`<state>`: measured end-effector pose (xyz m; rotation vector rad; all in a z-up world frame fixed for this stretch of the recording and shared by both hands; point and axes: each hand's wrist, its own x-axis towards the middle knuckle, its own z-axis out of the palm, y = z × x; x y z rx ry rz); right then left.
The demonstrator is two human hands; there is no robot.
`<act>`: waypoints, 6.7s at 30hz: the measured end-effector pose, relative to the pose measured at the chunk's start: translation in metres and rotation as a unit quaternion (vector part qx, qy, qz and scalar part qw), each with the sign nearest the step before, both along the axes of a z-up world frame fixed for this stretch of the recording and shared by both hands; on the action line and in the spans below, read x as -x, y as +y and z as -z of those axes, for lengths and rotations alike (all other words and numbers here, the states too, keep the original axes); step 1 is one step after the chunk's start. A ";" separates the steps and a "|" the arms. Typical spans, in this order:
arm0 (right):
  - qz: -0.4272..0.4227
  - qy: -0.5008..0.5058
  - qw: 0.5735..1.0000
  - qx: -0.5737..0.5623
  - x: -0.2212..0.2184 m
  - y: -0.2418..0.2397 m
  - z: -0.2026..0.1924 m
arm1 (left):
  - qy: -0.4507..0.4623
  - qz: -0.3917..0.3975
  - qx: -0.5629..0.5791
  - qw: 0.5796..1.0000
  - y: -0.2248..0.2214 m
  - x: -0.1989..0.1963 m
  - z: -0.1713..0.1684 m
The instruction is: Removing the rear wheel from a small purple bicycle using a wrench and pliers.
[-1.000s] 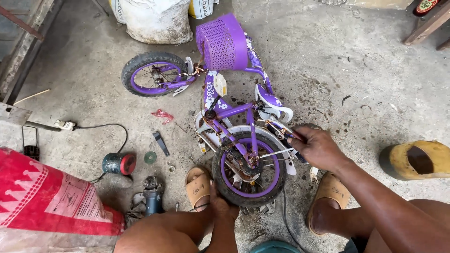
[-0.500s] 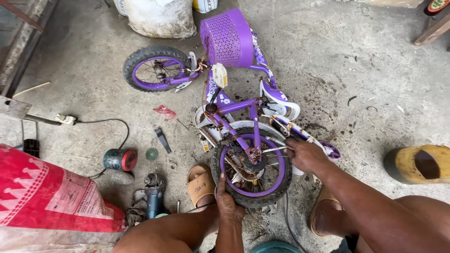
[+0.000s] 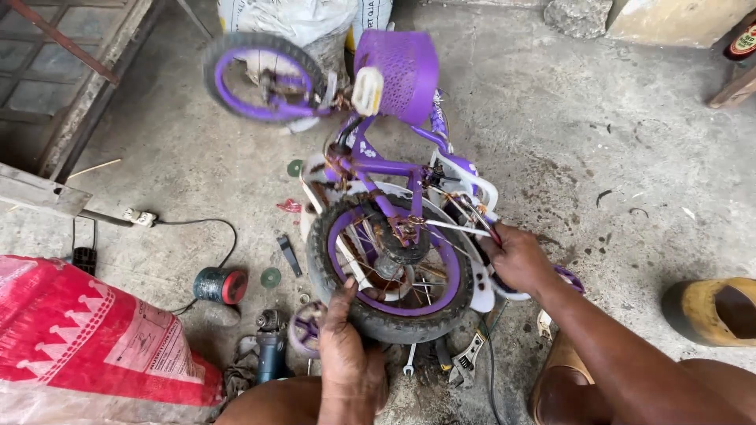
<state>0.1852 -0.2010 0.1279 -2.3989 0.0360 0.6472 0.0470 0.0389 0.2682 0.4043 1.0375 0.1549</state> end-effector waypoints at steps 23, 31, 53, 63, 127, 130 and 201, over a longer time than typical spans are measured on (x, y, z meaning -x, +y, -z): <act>0.005 0.080 0.988 -0.131 0.063 -0.042 0.059 | -0.035 0.425 -0.333 0.841 -0.067 -0.017 0.097; -0.006 0.098 0.995 0.004 0.077 -0.051 0.055 | -0.037 0.412 -0.312 0.855 -0.083 -0.008 0.094; 0.030 0.052 0.989 -0.137 0.065 -0.030 0.038 | -0.044 0.356 -0.278 0.891 -0.048 0.004 0.111; 0.060 0.094 0.963 -0.245 0.075 -0.033 0.060 | -0.029 0.317 -0.258 0.912 -0.041 0.001 0.102; 0.162 0.146 0.917 -0.333 0.081 -0.038 0.120 | -0.018 0.462 -0.365 0.808 -0.083 -0.016 0.099; 0.172 0.154 0.907 -0.353 0.081 -0.036 0.117 | -0.021 0.464 -0.361 0.809 -0.082 -0.017 0.101; -0.152 0.107 0.658 -0.730 0.137 -0.098 -0.098 | 0.059 0.465 -0.376 0.800 -0.076 -0.036 0.114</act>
